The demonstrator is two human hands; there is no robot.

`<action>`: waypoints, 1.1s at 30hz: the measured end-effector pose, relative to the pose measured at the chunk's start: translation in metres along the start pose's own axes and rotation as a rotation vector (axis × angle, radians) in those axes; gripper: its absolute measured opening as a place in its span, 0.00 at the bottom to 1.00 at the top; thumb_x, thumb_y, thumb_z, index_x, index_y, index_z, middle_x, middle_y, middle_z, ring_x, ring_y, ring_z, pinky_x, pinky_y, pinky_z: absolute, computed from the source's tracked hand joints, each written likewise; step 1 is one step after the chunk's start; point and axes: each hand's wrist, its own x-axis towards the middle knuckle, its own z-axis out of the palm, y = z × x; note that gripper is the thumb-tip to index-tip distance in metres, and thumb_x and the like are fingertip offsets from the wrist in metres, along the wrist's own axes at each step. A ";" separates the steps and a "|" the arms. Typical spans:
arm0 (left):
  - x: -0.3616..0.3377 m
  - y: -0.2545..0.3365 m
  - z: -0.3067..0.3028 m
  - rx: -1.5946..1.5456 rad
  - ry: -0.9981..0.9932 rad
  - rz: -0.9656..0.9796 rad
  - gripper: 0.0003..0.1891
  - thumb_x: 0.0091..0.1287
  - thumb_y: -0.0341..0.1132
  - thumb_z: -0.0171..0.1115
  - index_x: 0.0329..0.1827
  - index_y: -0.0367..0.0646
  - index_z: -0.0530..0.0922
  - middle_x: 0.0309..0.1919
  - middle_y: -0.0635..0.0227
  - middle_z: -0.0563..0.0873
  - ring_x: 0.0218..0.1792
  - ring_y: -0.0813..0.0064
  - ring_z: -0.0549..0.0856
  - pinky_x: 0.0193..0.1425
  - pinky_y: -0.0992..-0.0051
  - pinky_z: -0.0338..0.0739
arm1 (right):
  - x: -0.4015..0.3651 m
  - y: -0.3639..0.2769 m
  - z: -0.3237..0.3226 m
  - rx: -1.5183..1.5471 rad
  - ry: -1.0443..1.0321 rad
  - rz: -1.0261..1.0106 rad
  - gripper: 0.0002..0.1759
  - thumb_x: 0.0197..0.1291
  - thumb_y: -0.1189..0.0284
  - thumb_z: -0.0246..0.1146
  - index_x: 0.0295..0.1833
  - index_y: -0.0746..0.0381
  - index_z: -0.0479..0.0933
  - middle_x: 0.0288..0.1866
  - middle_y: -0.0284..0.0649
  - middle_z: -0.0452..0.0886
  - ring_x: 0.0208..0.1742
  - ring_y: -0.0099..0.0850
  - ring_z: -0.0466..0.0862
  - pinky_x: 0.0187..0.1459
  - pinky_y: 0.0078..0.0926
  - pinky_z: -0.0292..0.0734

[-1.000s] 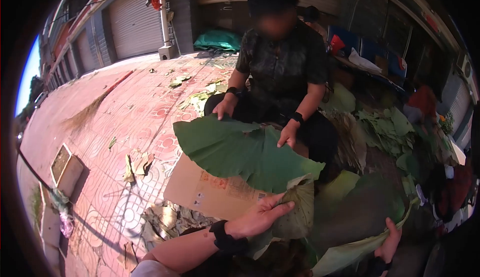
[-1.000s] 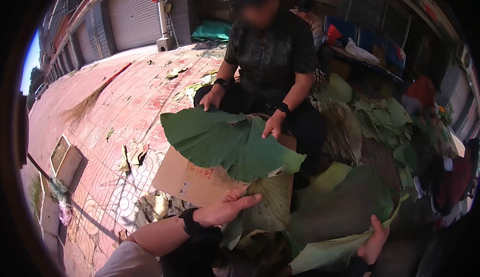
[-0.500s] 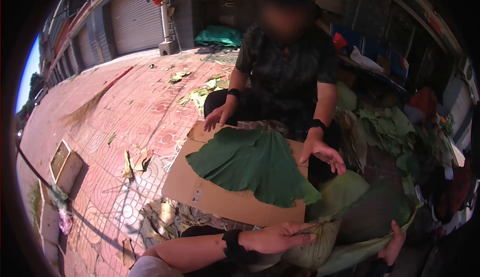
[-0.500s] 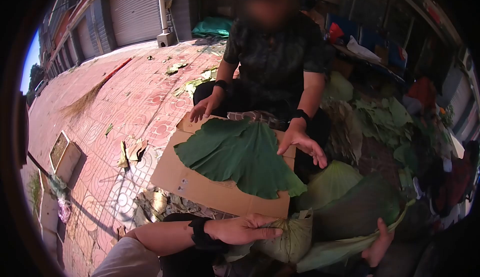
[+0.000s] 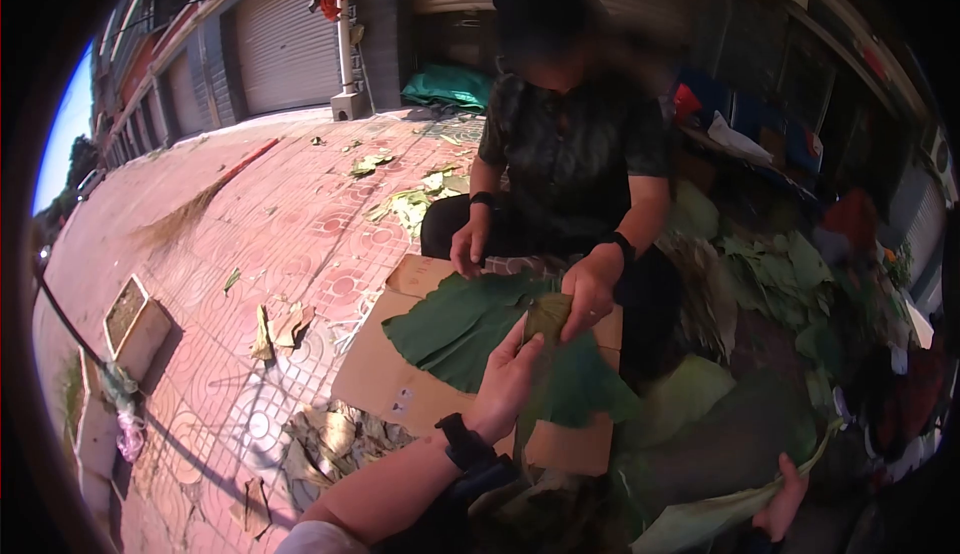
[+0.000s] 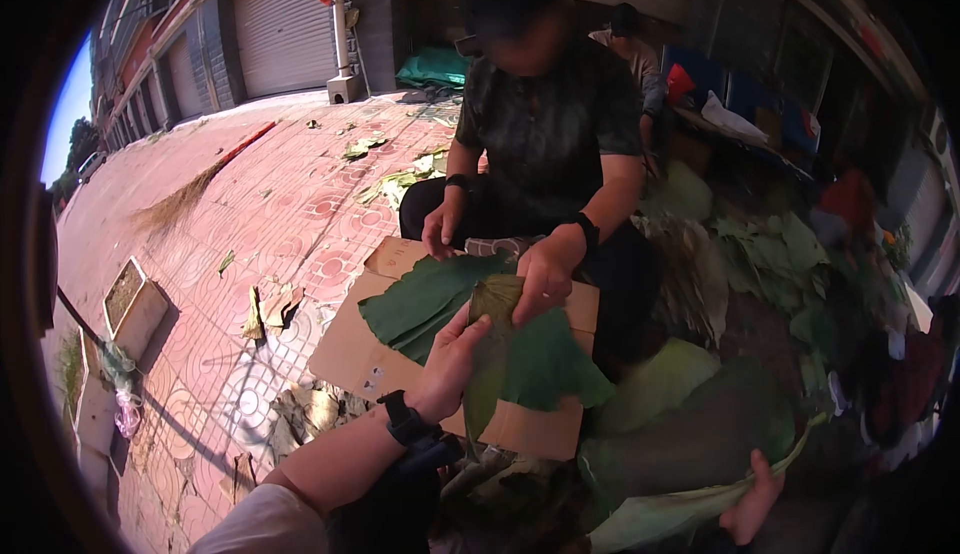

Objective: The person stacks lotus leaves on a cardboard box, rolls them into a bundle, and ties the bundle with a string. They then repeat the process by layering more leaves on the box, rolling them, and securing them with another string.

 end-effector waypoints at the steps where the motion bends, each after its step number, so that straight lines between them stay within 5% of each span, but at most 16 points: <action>1: 0.001 -0.004 -0.003 0.051 -0.073 0.039 0.24 0.74 0.30 0.51 0.73 0.45 0.63 0.56 0.65 0.79 0.53 0.78 0.80 0.55 0.78 0.75 | 0.001 0.001 -0.001 -0.007 0.016 0.011 0.34 0.54 0.74 0.62 0.68 0.66 0.64 0.63 0.43 0.72 0.62 0.37 0.73 0.63 0.33 0.68; 5: -0.019 -0.006 0.024 0.185 -0.137 0.145 0.33 0.71 0.26 0.54 0.77 0.44 0.53 0.69 0.60 0.65 0.71 0.65 0.63 0.71 0.68 0.64 | 0.007 0.005 -0.011 -0.072 0.029 -0.025 0.32 0.52 0.70 0.66 0.63 0.66 0.69 0.58 0.42 0.76 0.57 0.36 0.76 0.60 0.34 0.71; 8: -0.031 -0.023 0.035 0.483 -0.299 0.345 0.31 0.70 0.27 0.56 0.75 0.43 0.55 0.69 0.59 0.65 0.71 0.66 0.64 0.70 0.67 0.64 | 0.002 0.002 -0.003 -0.026 -0.005 -0.057 0.32 0.51 0.71 0.66 0.63 0.66 0.69 0.58 0.42 0.76 0.56 0.36 0.77 0.60 0.34 0.71; 11: -0.052 -0.025 0.054 0.528 -0.453 0.197 0.30 0.69 0.29 0.58 0.73 0.41 0.59 0.69 0.56 0.66 0.70 0.63 0.65 0.71 0.65 0.63 | 0.003 0.002 -0.003 -0.105 -0.040 -0.013 0.31 0.53 0.75 0.62 0.64 0.69 0.68 0.60 0.44 0.75 0.60 0.36 0.75 0.62 0.34 0.69; 13: -0.059 -0.037 0.060 0.597 -0.558 0.216 0.29 0.69 0.31 0.59 0.71 0.40 0.61 0.68 0.54 0.67 0.70 0.61 0.66 0.72 0.65 0.62 | -0.016 -0.007 0.029 0.013 -0.192 0.009 0.28 0.53 0.76 0.61 0.62 0.69 0.70 0.58 0.44 0.77 0.57 0.35 0.77 0.60 0.32 0.70; 19: -0.075 -0.071 0.098 0.696 -0.757 0.162 0.34 0.66 0.39 0.64 0.72 0.38 0.60 0.70 0.47 0.64 0.74 0.55 0.60 0.73 0.64 0.61 | -0.045 -0.008 0.067 0.010 -0.101 0.139 0.12 0.58 0.78 0.64 0.49 0.64 0.77 0.41 0.33 0.81 0.41 0.24 0.80 0.43 0.24 0.74; 21: -0.076 -0.081 0.105 0.769 -0.769 0.174 0.38 0.64 0.44 0.66 0.73 0.41 0.58 0.70 0.44 0.62 0.73 0.51 0.62 0.68 0.65 0.68 | -0.046 0.002 0.062 0.027 -0.123 0.217 0.12 0.60 0.76 0.64 0.50 0.65 0.78 0.42 0.33 0.81 0.42 0.23 0.80 0.44 0.23 0.75; 27: -0.078 -0.098 0.119 0.649 -0.707 0.065 0.50 0.61 0.47 0.71 0.75 0.31 0.48 0.70 0.40 0.61 0.73 0.52 0.60 0.75 0.62 0.56 | -0.052 0.010 0.070 0.092 -0.213 0.236 0.12 0.64 0.75 0.62 0.53 0.64 0.77 0.46 0.33 0.82 0.44 0.20 0.80 0.47 0.21 0.75; 33: -0.078 -0.111 0.122 0.592 -0.658 0.003 0.55 0.58 0.58 0.70 0.73 0.25 0.49 0.67 0.37 0.63 0.71 0.51 0.62 0.73 0.62 0.60 | -0.057 0.013 0.068 -0.033 -0.311 0.171 0.13 0.62 0.79 0.63 0.52 0.65 0.77 0.46 0.32 0.82 0.44 0.18 0.79 0.47 0.20 0.75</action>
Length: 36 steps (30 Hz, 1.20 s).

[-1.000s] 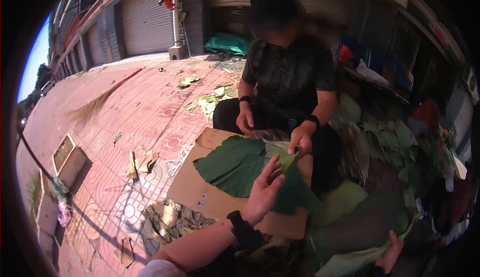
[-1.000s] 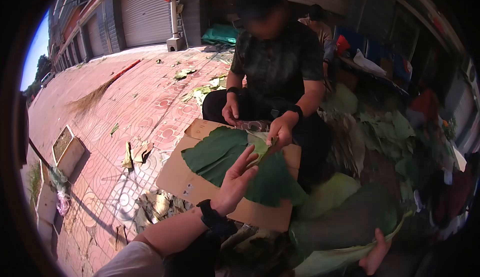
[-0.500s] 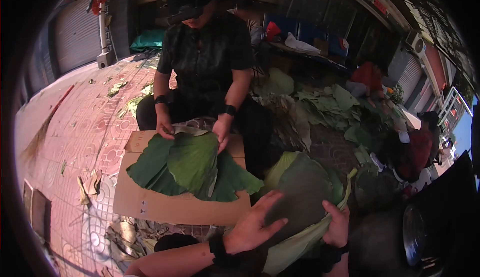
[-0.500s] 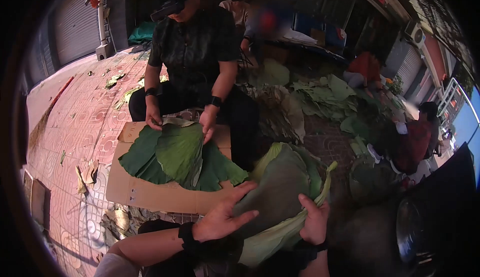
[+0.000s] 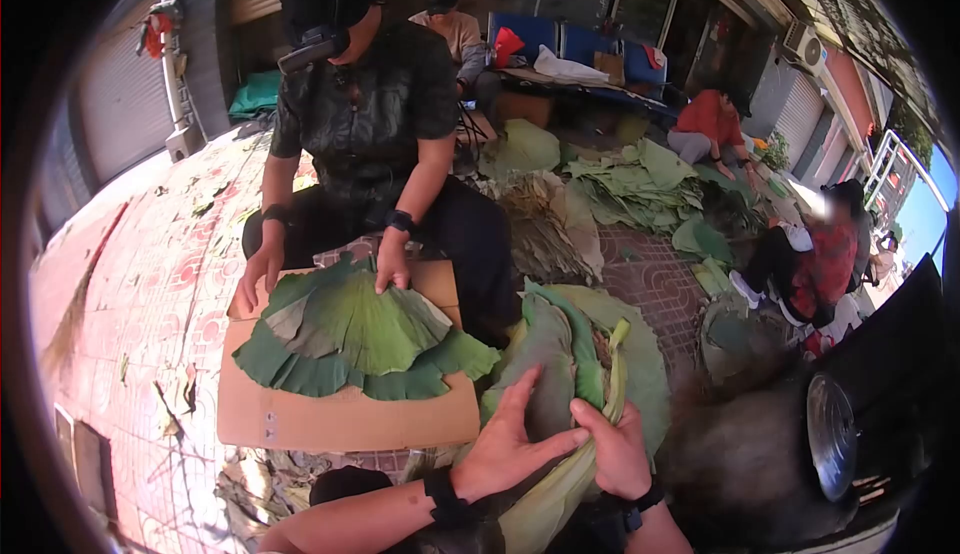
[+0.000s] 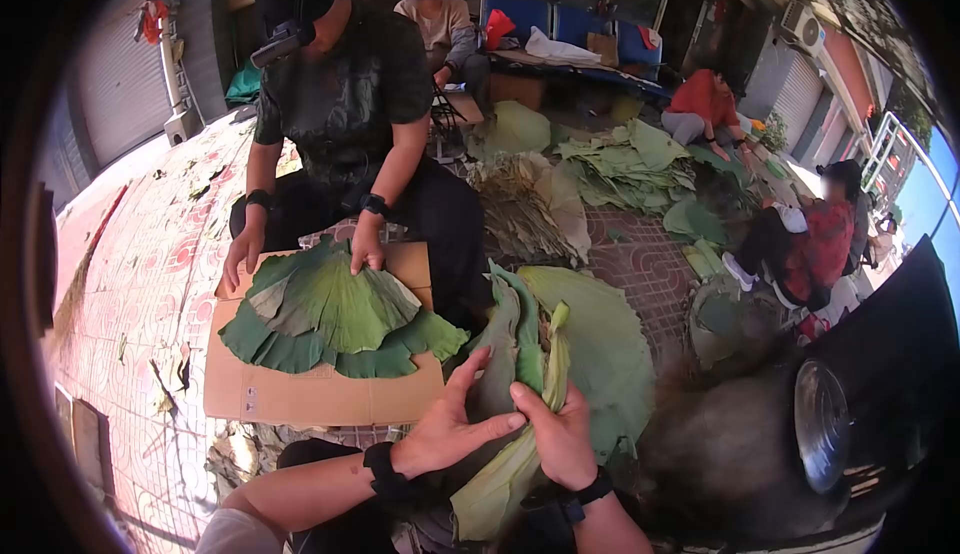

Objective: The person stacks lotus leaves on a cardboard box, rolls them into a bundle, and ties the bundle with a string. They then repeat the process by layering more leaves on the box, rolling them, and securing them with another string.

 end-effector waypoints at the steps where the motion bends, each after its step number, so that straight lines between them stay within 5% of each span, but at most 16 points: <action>1: 0.001 -0.003 0.000 -0.030 -0.002 -0.014 0.55 0.58 0.58 0.70 0.73 0.25 0.49 0.67 0.37 0.63 0.71 0.51 0.62 0.73 0.63 0.59 | 0.000 0.002 0.001 -0.016 -0.019 -0.002 0.13 0.62 0.80 0.63 0.52 0.65 0.77 0.46 0.32 0.82 0.44 0.17 0.79 0.47 0.20 0.75; 4: 0.001 0.002 0.000 -0.101 -0.005 -0.053 0.54 0.59 0.57 0.69 0.72 0.24 0.51 0.67 0.39 0.64 0.71 0.54 0.63 0.73 0.64 0.60 | 0.000 0.007 -0.003 -0.102 -0.038 -0.026 0.12 0.61 0.80 0.64 0.51 0.65 0.77 0.45 0.32 0.82 0.43 0.17 0.79 0.46 0.19 0.75; 7: 0.003 -0.001 -0.004 -0.272 -0.022 -0.108 0.47 0.66 0.49 0.66 0.74 0.27 0.49 0.68 0.51 0.66 0.69 0.67 0.66 0.71 0.71 0.62 | -0.004 0.002 0.001 -0.106 -0.059 -0.035 0.13 0.60 0.80 0.64 0.51 0.65 0.77 0.44 0.31 0.82 0.41 0.17 0.78 0.44 0.18 0.75; 13: 0.002 0.007 -0.009 -0.444 0.048 -0.144 0.39 0.69 0.45 0.61 0.72 0.25 0.56 0.64 0.50 0.72 0.65 0.69 0.72 0.68 0.76 0.66 | -0.006 0.007 0.002 -0.222 -0.110 -0.011 0.12 0.59 0.79 0.65 0.49 0.65 0.78 0.42 0.30 0.82 0.40 0.16 0.78 0.44 0.18 0.74; 14: 0.003 -0.009 -0.010 -0.399 0.039 -0.174 0.33 0.72 0.43 0.56 0.72 0.27 0.58 0.55 0.60 0.78 0.57 0.77 0.76 0.61 0.79 0.70 | -0.006 0.006 0.006 -0.217 -0.082 -0.061 0.11 0.58 0.80 0.65 0.48 0.66 0.78 0.40 0.29 0.82 0.39 0.16 0.78 0.45 0.18 0.74; 15: 0.002 -0.009 -0.012 -0.316 0.076 -0.167 0.30 0.75 0.39 0.49 0.74 0.29 0.55 0.64 0.61 0.72 0.64 0.78 0.69 0.69 0.79 0.61 | -0.004 0.008 0.002 -0.178 -0.061 -0.041 0.12 0.59 0.79 0.64 0.49 0.66 0.77 0.42 0.30 0.82 0.40 0.18 0.79 0.46 0.19 0.74; 17: 0.003 -0.015 -0.022 -0.299 0.101 -0.138 0.26 0.75 0.41 0.44 0.68 0.30 0.65 0.57 0.64 0.77 0.57 0.79 0.74 0.61 0.82 0.66 | -0.001 0.007 -0.012 -0.114 -0.002 -0.001 0.13 0.60 0.77 0.63 0.51 0.66 0.76 0.44 0.33 0.82 0.43 0.21 0.80 0.48 0.21 0.74; 20: -0.001 0.017 -0.059 -0.266 0.187 -0.377 0.23 0.73 0.44 0.43 0.58 0.33 0.73 0.47 0.66 0.81 0.44 0.80 0.77 0.50 0.80 0.72 | -0.003 -0.018 0.004 0.051 0.191 -0.004 0.17 0.60 0.75 0.61 0.55 0.68 0.74 0.49 0.39 0.80 0.49 0.28 0.80 0.52 0.27 0.75; 23: -0.010 0.038 -0.091 -0.396 0.424 -0.456 0.21 0.72 0.46 0.45 0.51 0.35 0.75 0.42 0.67 0.82 0.35 0.79 0.77 0.42 0.77 0.73 | 0.006 -0.025 -0.022 0.034 0.147 -0.031 0.26 0.59 0.71 0.60 0.62 0.67 0.70 0.57 0.44 0.78 0.55 0.35 0.79 0.58 0.34 0.74; 25: -0.014 0.032 -0.114 -0.506 0.468 -0.273 0.21 0.70 0.46 0.47 0.54 0.37 0.74 0.43 0.64 0.82 0.37 0.75 0.80 0.40 0.73 0.75 | 0.007 -0.030 -0.021 0.125 0.123 -0.075 0.27 0.57 0.70 0.60 0.63 0.67 0.70 0.57 0.42 0.78 0.56 0.35 0.79 0.59 0.35 0.73; 26: -0.021 0.037 -0.128 -0.414 0.507 -0.381 0.22 0.70 0.45 0.46 0.56 0.37 0.73 0.47 0.62 0.83 0.44 0.70 0.83 0.46 0.71 0.77 | 0.010 -0.030 -0.034 0.143 0.129 -0.086 0.27 0.57 0.71 0.60 0.63 0.66 0.70 0.57 0.42 0.78 0.56 0.35 0.79 0.59 0.34 0.73; 29: -0.036 0.035 -0.161 -0.702 0.397 -0.230 0.24 0.69 0.44 0.47 0.59 0.33 0.72 0.53 0.59 0.82 0.52 0.67 0.83 0.60 0.68 0.74 | 0.012 -0.031 -0.050 0.146 0.176 -0.129 0.25 0.58 0.71 0.60 0.62 0.66 0.70 0.57 0.42 0.78 0.56 0.35 0.79 0.59 0.33 0.73; 36: -0.070 0.055 -0.169 -0.361 0.330 -0.439 0.21 0.72 0.40 0.48 0.58 0.32 0.75 0.53 0.65 0.82 0.53 0.76 0.80 0.61 0.76 0.70 | 0.015 -0.030 -0.056 0.146 0.225 -0.119 0.25 0.57 0.70 0.62 0.61 0.66 0.71 0.56 0.42 0.78 0.55 0.35 0.79 0.58 0.34 0.73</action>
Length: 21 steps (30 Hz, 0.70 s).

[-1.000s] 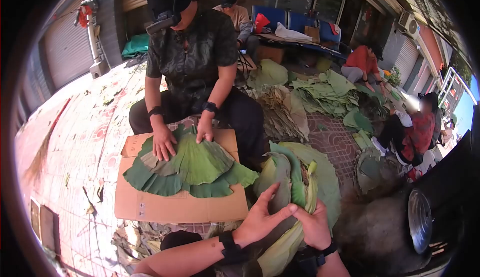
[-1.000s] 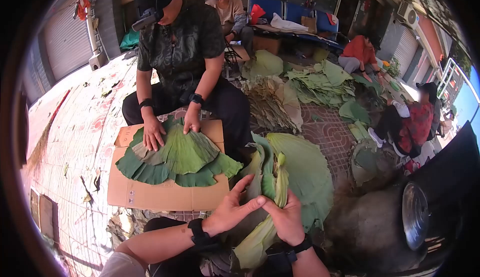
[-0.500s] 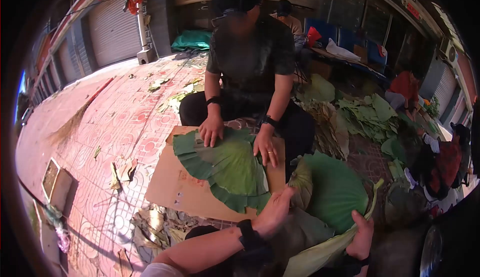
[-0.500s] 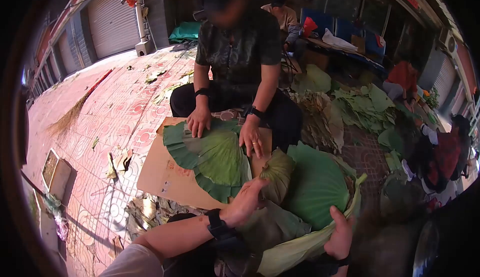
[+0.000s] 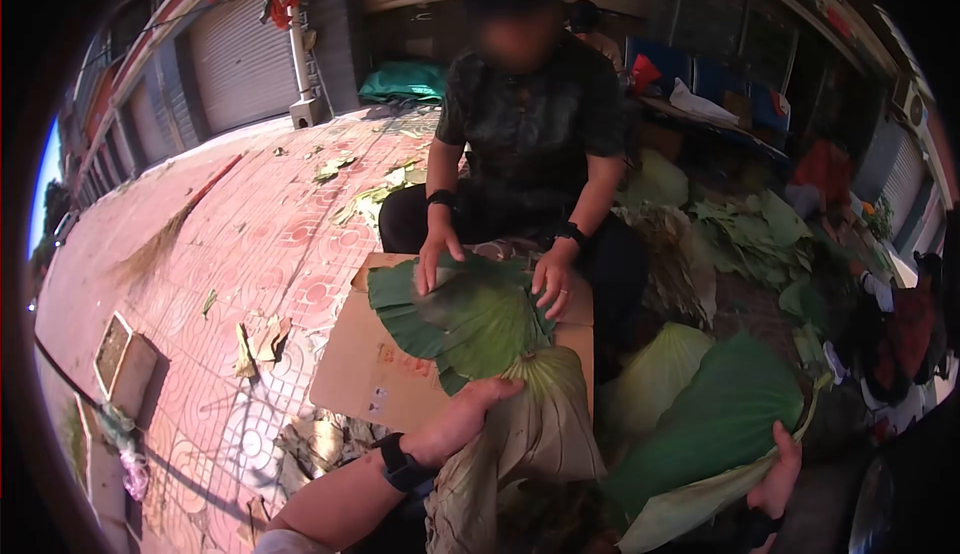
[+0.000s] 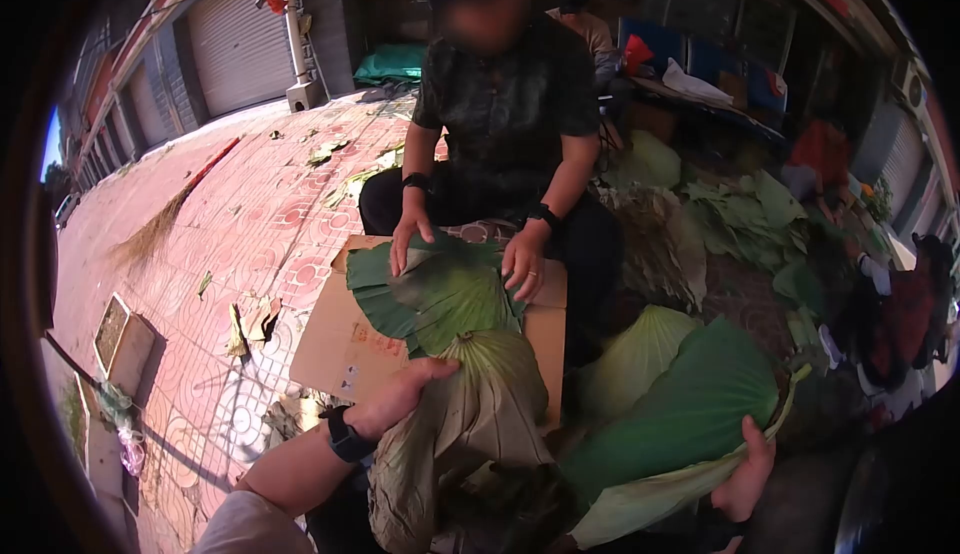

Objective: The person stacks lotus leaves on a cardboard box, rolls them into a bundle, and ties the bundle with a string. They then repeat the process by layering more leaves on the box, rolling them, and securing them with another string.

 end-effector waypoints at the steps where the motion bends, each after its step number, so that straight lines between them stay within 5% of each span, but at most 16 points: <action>1: -0.001 0.003 -0.007 0.007 0.023 0.022 0.21 0.72 0.41 0.49 0.57 0.33 0.76 0.52 0.66 0.83 0.53 0.76 0.80 0.61 0.76 0.70 | 0.001 0.002 -0.001 0.002 0.000 0.008 0.25 0.57 0.70 0.63 0.61 0.66 0.71 0.56 0.42 0.78 0.55 0.35 0.79 0.58 0.34 0.73; 7: 0.030 0.005 -0.078 -0.195 0.458 0.447 0.23 0.71 0.49 0.49 0.55 0.38 0.74 0.45 0.61 0.83 0.43 0.70 0.84 0.50 0.70 0.79 | 0.000 0.007 0.002 0.008 0.001 0.000 0.26 0.58 0.70 0.63 0.61 0.66 0.71 0.57 0.42 0.78 0.56 0.35 0.78 0.59 0.34 0.72; 21: 0.076 -0.011 -0.095 -0.307 0.543 0.483 0.23 0.73 0.49 0.47 0.58 0.38 0.71 0.46 0.58 0.82 0.44 0.66 0.84 0.48 0.66 0.81 | -0.003 0.000 0.006 -0.029 -0.021 -0.028 0.23 0.58 0.72 0.62 0.59 0.66 0.72 0.54 0.41 0.80 0.53 0.33 0.80 0.57 0.32 0.73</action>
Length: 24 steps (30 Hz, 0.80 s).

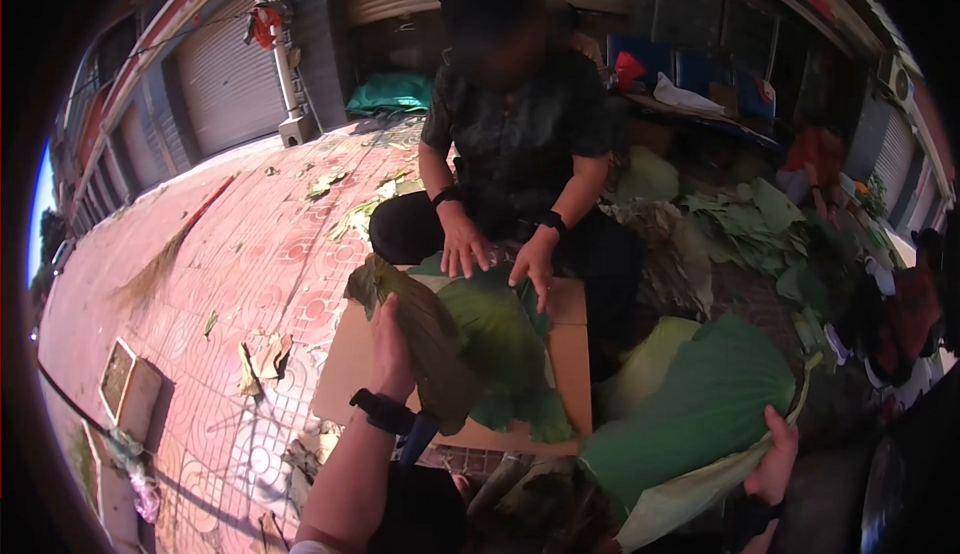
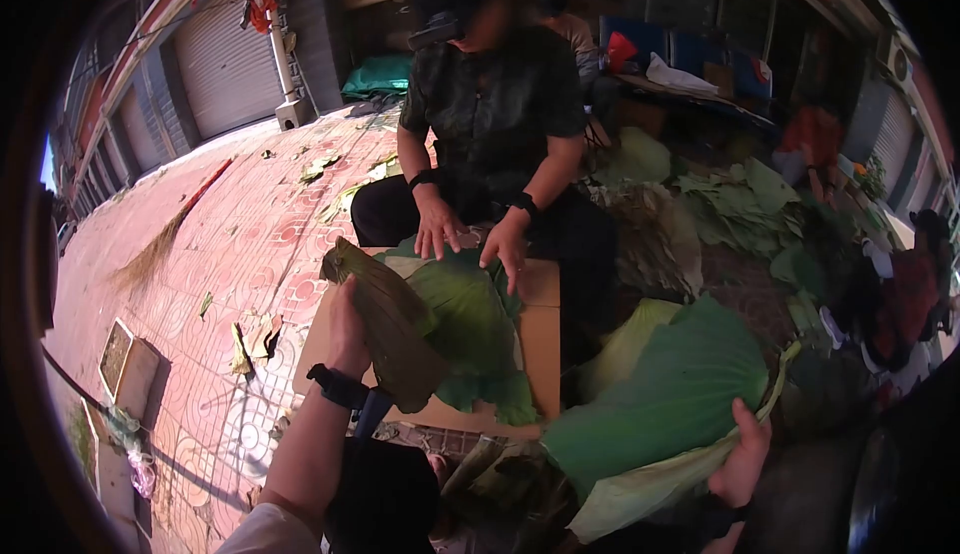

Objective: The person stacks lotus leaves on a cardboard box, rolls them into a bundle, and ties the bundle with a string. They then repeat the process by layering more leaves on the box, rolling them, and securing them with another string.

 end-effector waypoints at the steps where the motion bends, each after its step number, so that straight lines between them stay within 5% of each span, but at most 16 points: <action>1: -0.001 -0.001 0.002 0.008 0.014 -0.007 0.23 0.73 0.49 0.47 0.58 0.38 0.71 0.46 0.58 0.82 0.44 0.66 0.84 0.49 0.66 0.81 | 0.000 0.000 -0.002 0.008 0.002 0.004 0.23 0.58 0.72 0.62 0.59 0.66 0.72 0.54 0.41 0.80 0.53 0.33 0.80 0.57 0.32 0.73; 7: 0.011 -0.024 0.004 0.069 0.073 0.062 0.21 0.74 0.47 0.46 0.58 0.38 0.71 0.46 0.58 0.82 0.44 0.66 0.84 0.49 0.67 0.81 | -0.003 -0.004 -0.010 0.006 0.016 -0.009 0.24 0.58 0.72 0.63 0.60 0.66 0.71 0.55 0.41 0.79 0.54 0.34 0.79 0.58 0.32 0.73; 13: -0.005 -0.009 0.013 0.056 -0.076 0.051 0.20 0.74 0.45 0.47 0.55 0.36 0.74 0.44 0.62 0.82 0.43 0.73 0.82 0.48 0.75 0.77 | -0.006 -0.009 -0.004 -0.004 0.034 -0.034 0.25 0.58 0.71 0.63 0.61 0.66 0.70 0.56 0.41 0.78 0.55 0.34 0.79 0.58 0.32 0.72; 24: -0.017 0.019 0.008 0.082 -0.074 0.150 0.24 0.75 0.48 0.42 0.58 0.35 0.73 0.49 0.58 0.82 0.48 0.68 0.83 0.53 0.70 0.78 | -0.001 -0.007 -0.010 0.006 0.025 -0.022 0.24 0.60 0.73 0.60 0.62 0.69 0.69 0.56 0.44 0.78 0.55 0.35 0.79 0.58 0.32 0.72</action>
